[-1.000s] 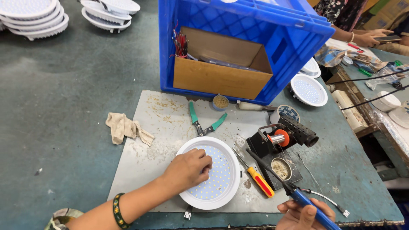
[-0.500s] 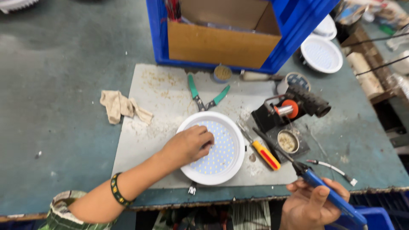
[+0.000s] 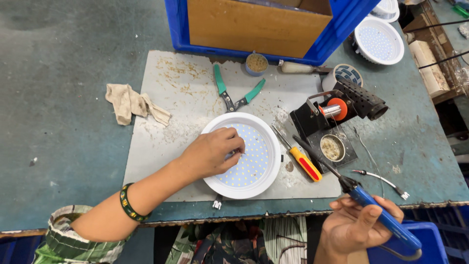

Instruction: The person places a circular LED module on the workbench, uses wire cutters to trim wires, and then uses a soldering iron to attach wires to the module. The person wipes the module with a cloth and repeats the soldering process on another module.

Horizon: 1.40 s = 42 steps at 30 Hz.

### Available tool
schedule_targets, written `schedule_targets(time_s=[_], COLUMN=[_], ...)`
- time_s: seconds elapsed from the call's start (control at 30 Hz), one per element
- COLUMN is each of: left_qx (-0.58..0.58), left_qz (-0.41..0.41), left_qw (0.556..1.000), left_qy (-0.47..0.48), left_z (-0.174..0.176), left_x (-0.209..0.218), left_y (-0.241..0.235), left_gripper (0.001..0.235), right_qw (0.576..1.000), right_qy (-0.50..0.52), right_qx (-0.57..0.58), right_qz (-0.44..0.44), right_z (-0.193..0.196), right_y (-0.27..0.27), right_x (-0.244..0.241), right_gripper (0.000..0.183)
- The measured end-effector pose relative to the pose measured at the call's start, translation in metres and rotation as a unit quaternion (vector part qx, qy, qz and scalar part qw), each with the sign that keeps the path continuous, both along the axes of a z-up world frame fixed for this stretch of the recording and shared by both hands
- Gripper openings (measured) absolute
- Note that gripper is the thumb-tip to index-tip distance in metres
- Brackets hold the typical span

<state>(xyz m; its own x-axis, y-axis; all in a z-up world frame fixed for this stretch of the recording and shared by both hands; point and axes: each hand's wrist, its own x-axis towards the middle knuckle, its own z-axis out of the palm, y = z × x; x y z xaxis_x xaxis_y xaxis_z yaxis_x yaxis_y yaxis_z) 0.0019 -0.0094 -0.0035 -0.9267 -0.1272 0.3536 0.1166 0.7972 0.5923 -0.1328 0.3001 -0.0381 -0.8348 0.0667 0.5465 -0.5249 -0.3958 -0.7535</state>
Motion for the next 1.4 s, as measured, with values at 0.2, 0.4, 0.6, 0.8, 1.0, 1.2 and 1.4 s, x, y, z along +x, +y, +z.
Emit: schedule_targets(time_s=[0.2,0.4,0.6,0.8,1.0,1.2,1.4], left_qx=[0.041,-0.01,-0.038,-0.051,-0.027,-0.027,0.008], left_qz=[-0.051,-0.118,-0.028,0.063,0.053,0.04,0.04], left_qw=[0.997,0.991,0.998,0.996,0.998,0.998,0.999], left_qy=[-0.043,-0.056,0.043,0.032,0.021,0.031,-0.01], left_z=[0.006,0.006,-0.003,-0.001,-0.002,0.0,0.0], left_x=[-0.007,-0.014,-0.006,0.005,-0.002,-0.004,-0.003], left_y=[-0.012,-0.035,-0.009,0.019,0.012,0.008,0.006], left_gripper=[0.011,0.013,0.012,0.013,0.012,0.011,0.012], right_qw=[1.0,1.0,0.999,0.999,1.0,0.999,0.999], right_qy=[-0.017,-0.013,-0.014,-0.018,-0.011,0.001,-0.004], right_qx=[0.015,0.008,0.011,0.006,0.01,0.015,0.014], right_qz=[0.007,-0.024,-0.028,-0.037,-0.027,-0.042,-0.03], right_z=[0.001,0.0,-0.005,-0.01,-0.027,-0.03,-0.035], right_y=[-0.002,-0.015,-0.017,-0.011,0.005,-0.002,-0.002], right_x=[-0.003,-0.003,-0.005,-0.012,-0.021,-0.028,-0.03], right_gripper=[0.05,0.052,0.052,0.05,0.047,0.048,0.047])
